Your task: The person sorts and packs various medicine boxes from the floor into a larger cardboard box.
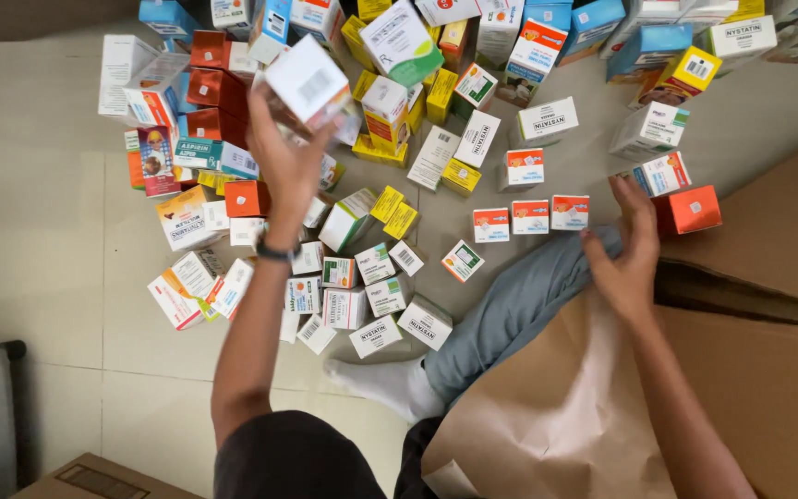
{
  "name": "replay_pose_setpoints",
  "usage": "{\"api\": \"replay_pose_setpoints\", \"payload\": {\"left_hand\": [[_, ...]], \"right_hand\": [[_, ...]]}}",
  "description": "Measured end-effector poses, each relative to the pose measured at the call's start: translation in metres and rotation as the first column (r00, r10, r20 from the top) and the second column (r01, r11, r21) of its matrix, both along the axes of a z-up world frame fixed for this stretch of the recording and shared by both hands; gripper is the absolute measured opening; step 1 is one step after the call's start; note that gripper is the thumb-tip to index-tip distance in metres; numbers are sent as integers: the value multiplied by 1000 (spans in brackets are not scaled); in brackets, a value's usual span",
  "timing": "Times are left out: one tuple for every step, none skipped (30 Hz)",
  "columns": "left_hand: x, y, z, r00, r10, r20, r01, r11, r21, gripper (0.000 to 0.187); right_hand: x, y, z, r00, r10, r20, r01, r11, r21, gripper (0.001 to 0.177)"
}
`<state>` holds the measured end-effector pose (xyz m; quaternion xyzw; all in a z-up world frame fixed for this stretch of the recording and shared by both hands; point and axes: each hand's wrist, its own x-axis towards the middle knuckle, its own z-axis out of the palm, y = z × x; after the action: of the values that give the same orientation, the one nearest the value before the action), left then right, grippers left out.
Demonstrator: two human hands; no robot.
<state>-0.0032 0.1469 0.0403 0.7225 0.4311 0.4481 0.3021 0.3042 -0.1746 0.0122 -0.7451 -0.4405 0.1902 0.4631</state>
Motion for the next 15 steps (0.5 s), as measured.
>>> {"api": "replay_pose_setpoints", "payload": {"left_hand": [[-1,-20,2,952,-85,295,143,973,-182,73],[8,-49,-8,952,-84,295,142,973,-181,73],[17,-77,-19,836,-104,538,338,871,-357,62],[26,-106,-30,668,-47,743,548,707,-448,51],[41,-133,-34,667,-45,744,547,708,-447,51],[58,-158,-39,627,-39,778,622,627,-470,49],[76,-183,-43,586,-28,810,692,538,-482,46],[88,-196,-42,583,-29,812,695,535,-480,46],[102,-209,-42,588,-7,809,714,475,-514,47],[116,-223,-41,591,12,807,735,405,-544,48],[117,-228,-37,586,9,810,742,397,-541,48],[120,-233,-33,601,-14,799,747,366,-555,53],[124,-238,-29,615,-38,788,750,336,-569,58],[120,-240,-27,604,-47,796,765,316,-562,58],[117,-243,-25,629,-147,763,758,332,-561,59]], "right_hand": [[-9,2,12,991,-16,-135,20,1000,24,77],[-21,5,25,991,-15,-135,18,1000,25,77],[-33,9,38,940,86,-331,-63,995,79,77],[-44,12,51,842,189,-506,-133,980,146,77],[-50,14,59,842,192,-505,-136,980,146,77],[-56,16,67,767,258,-587,-183,965,186,81],[-62,18,75,679,320,-661,-224,947,229,84],[-50,13,68,682,317,-658,-222,948,227,84],[-38,7,60,781,217,-585,-153,976,158,74],[-26,-1,53,863,105,-495,-68,993,92,64],[-15,-1,72,866,95,-490,-60,994,88,64],[-4,-2,93,950,62,-305,-59,998,19,59],[8,-4,113,994,38,-106,-44,998,-50,55],[19,-2,131,995,15,-95,-21,998,-57,55],[31,0,149,974,29,226,-1,993,-119,51]]}}
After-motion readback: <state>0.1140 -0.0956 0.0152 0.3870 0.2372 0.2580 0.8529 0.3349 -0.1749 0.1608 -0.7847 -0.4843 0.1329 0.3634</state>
